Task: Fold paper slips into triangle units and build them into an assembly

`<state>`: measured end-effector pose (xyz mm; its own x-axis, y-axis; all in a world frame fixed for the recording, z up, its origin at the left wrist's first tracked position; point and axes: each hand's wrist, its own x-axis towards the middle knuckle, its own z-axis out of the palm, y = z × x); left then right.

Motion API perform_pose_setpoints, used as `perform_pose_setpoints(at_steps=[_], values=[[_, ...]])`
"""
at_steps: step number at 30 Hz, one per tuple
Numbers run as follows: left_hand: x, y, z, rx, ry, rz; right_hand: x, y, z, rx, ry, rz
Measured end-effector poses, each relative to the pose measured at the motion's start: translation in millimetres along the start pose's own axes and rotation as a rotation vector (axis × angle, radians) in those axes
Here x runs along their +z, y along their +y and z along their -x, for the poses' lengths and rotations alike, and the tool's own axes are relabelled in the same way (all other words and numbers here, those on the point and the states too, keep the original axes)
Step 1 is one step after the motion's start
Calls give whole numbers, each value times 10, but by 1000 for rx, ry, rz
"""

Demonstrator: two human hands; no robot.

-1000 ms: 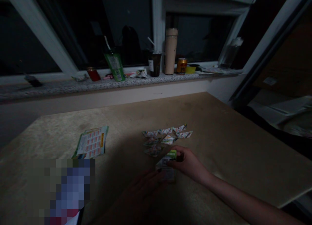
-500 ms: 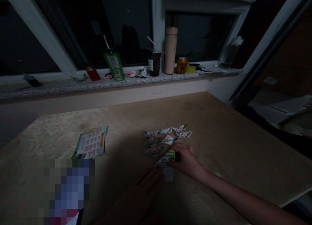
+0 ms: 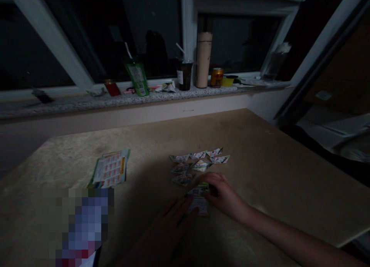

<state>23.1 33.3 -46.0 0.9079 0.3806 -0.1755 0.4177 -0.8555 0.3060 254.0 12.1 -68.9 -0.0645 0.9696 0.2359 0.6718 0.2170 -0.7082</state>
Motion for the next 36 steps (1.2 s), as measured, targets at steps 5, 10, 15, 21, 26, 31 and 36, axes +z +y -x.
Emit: perform_pose_setpoints(at_steps=[5,10,15,21,26,31,36], values=[[6,33,25,10,20,8,-13,7,134,-175,-30,-57],[-8,63,24,27,58,-13,-104,-75,235,-349,-204,77],[-29,63,-7,24,20,-13,-165,-123,297,-378,-333,222],[39,30,-2,35,38,-29,-193,-137,335,-355,-460,283],[162,-65,29,99,73,-39,-225,-180,341,-347,-535,246],[234,-96,91,50,124,-9,-264,-200,313,-329,-565,175],[154,-48,92,41,86,-19,-267,-177,313,-311,-560,139]])
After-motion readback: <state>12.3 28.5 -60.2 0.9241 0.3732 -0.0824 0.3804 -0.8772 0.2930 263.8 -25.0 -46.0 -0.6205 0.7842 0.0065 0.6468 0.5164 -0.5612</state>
